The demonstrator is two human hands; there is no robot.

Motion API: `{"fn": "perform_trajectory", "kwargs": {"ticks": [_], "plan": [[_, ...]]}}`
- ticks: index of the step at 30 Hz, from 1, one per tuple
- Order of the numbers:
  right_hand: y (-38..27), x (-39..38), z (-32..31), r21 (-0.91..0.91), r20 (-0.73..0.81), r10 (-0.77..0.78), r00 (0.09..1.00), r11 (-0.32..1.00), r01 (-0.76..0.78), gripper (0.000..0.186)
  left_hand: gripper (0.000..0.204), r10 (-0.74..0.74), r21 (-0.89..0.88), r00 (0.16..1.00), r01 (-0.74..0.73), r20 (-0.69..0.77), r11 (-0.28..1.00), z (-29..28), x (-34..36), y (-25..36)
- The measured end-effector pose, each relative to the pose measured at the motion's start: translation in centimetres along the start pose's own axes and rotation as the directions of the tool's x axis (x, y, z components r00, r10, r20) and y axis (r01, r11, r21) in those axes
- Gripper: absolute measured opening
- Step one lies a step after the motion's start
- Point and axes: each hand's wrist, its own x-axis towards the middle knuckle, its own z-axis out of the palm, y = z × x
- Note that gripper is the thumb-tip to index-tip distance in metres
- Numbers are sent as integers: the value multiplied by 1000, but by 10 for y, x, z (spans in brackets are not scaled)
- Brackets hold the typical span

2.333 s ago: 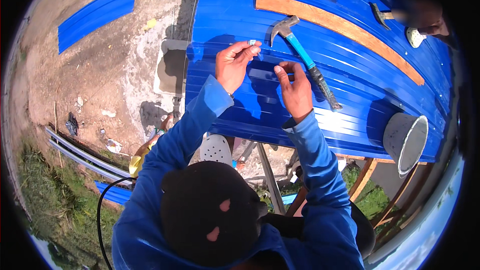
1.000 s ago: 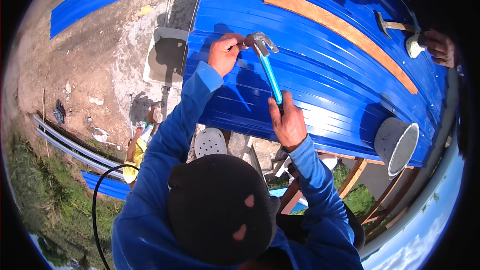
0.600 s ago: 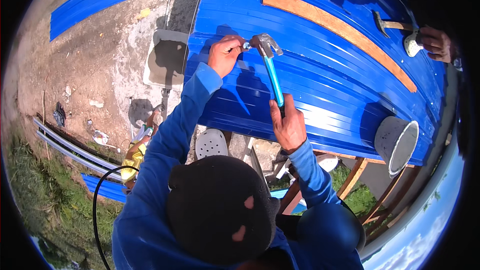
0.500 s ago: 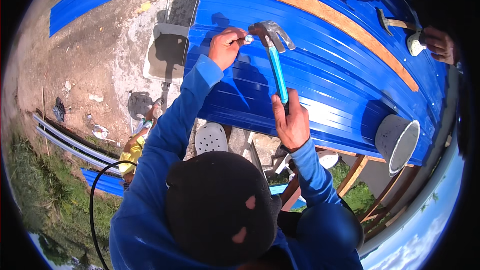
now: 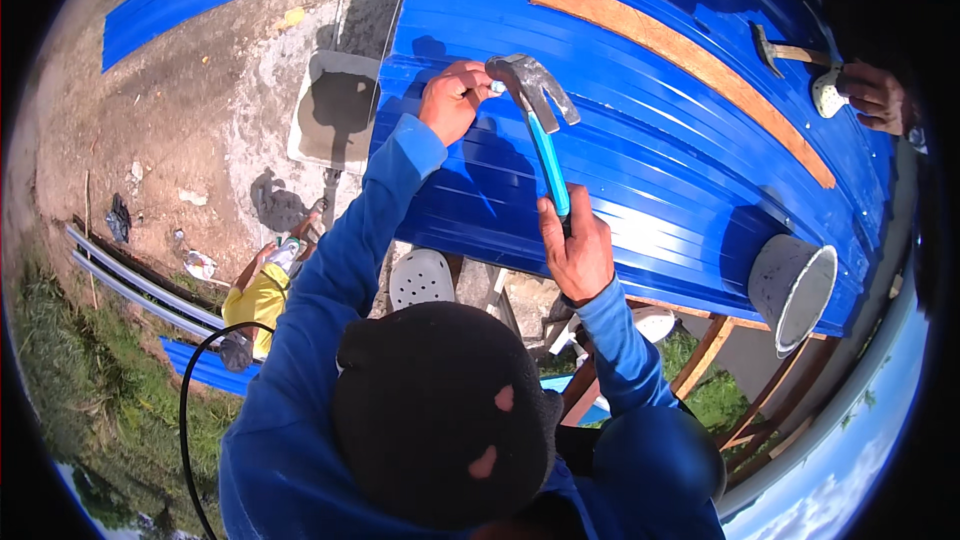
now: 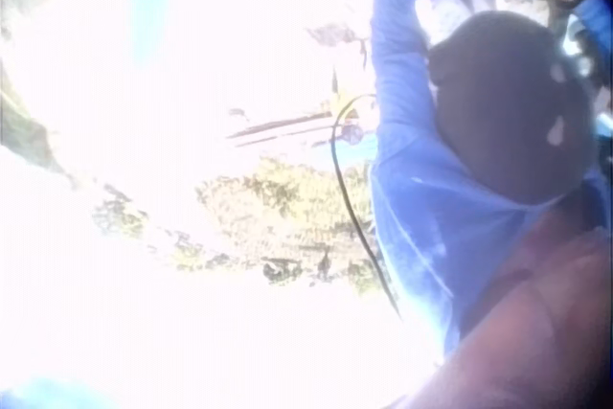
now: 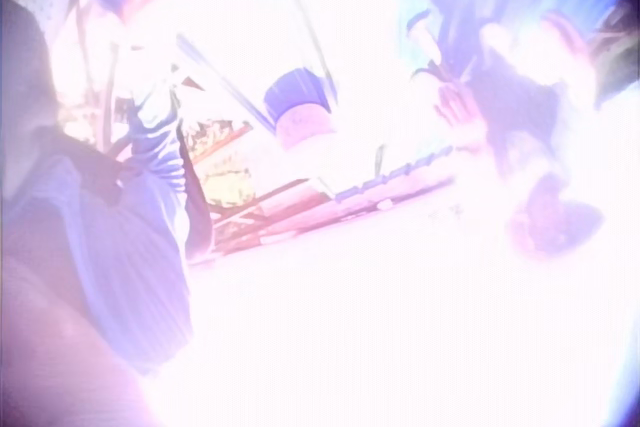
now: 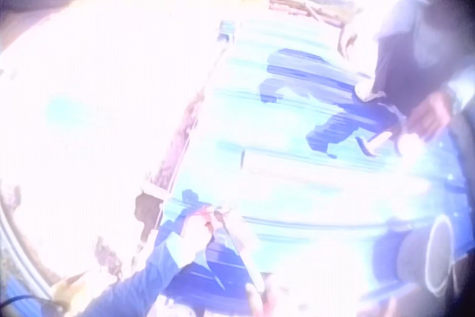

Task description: The recorder is measuring and nailing blue corrugated roofing sheets onto a wooden frame on a roof.

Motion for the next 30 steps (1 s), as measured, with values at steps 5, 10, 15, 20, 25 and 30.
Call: {"fn": "perform_trajectory", "kwargs": {"ticks": [5, 10, 15, 20, 25, 30], "plan": [[15, 4, 7, -94, 70, 99, 993, 991, -93, 23, 17, -39, 57, 996, 34, 81, 998, -3, 0, 0], [-11, 2, -8, -14, 36, 74, 997, 997, -74, 25, 41, 70, 441, 986, -131, 152, 888, -20, 5, 6], [-31, -3, -16, 31, -36, -13, 999, 999, 14, 27, 42, 46, 522, 960, -191, 278, 831, -37, 0, -1], [1, -7, 1, -5, -119, -175, 977, 984, 176, 21, 41, 71, 546, 956, -222, 285, 808, -37, 0, 1], [26, 26, 13, -153, 15, 69, 997, 986, -66, 26, 41, 53, 500, 949, -211, 312, 840, -38, -2, -3], [0, 8, -12, 47, -107, -92, 990, 994, 97, 24, 42, 96, 505, 950, -241, 296, 829, -42, -1, 5]]}}
